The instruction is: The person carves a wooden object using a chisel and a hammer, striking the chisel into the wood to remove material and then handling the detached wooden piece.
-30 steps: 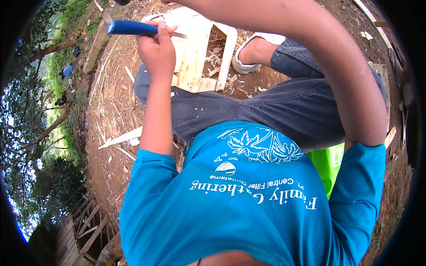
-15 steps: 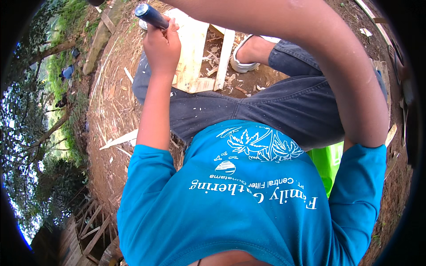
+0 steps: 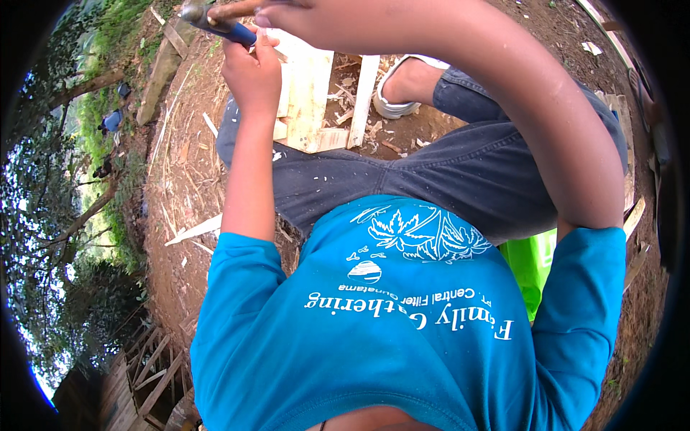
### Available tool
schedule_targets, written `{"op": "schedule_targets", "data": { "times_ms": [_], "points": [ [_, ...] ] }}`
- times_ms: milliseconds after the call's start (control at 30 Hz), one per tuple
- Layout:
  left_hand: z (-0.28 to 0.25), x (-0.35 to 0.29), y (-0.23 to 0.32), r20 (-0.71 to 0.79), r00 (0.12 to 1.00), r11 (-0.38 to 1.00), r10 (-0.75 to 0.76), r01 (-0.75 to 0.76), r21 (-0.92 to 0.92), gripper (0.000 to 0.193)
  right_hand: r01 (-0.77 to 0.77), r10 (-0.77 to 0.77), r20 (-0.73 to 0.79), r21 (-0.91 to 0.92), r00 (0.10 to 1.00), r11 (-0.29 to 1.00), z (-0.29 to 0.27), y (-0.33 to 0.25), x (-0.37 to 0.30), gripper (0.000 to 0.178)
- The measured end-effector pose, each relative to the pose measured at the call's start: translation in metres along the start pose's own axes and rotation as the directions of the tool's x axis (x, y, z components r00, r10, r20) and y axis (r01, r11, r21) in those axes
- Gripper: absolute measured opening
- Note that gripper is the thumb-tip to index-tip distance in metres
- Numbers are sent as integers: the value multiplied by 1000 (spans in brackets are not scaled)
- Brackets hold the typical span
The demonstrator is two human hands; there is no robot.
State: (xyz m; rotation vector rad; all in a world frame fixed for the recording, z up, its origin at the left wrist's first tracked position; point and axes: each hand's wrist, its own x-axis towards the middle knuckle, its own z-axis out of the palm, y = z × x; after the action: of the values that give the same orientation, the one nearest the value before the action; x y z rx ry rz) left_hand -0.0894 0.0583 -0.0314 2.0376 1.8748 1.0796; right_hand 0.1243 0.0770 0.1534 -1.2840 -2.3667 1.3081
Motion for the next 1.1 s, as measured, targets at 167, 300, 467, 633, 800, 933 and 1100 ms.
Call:
{"op": "schedule_targets", "data": {
  "times_ms": [167, 300, 467, 633, 800, 933, 1100],
  "points": [
    [10, 0, -34, -16, 986, 985, 165, -164, 45, 22, 359, -320, -240, 140, 916, 923, 14, 30, -2, 40],
    [10, 2, -23, 3, 986, 985, 164, -164, 45, 25, 279, -242, -256, 120, 936, 953, 19, 23, 4, 38],
    [7, -2, -26, -30, 988, 988, 154, -153, 16, 26, 187, -165, -116, 223, 980, 957, 2, 6, -2, 38],
    [5, -3, -24, -73, 977, 979, 201, -202, -3, 27, 258, -224, -152, 265, 963, 929, 10, 10, 2, 35],
    [10, -1, -19, -59, 989, 989, 138, -142, -52, 31, 309, -258, -296, 143, 920, 940, 31, 28, 18, 32],
    [9, -9, -26, -63, 991, 993, 121, -122, -9, 25, 320, -213, -377, 249, 901, 914, 28, 17, 6, 33],
    [4, -2, -23, -46, 961, 882, -274, 232, -410, 16, 336, -267, -305, 204, 914, 919, 38, 43, 29, 35]
  ]
}}
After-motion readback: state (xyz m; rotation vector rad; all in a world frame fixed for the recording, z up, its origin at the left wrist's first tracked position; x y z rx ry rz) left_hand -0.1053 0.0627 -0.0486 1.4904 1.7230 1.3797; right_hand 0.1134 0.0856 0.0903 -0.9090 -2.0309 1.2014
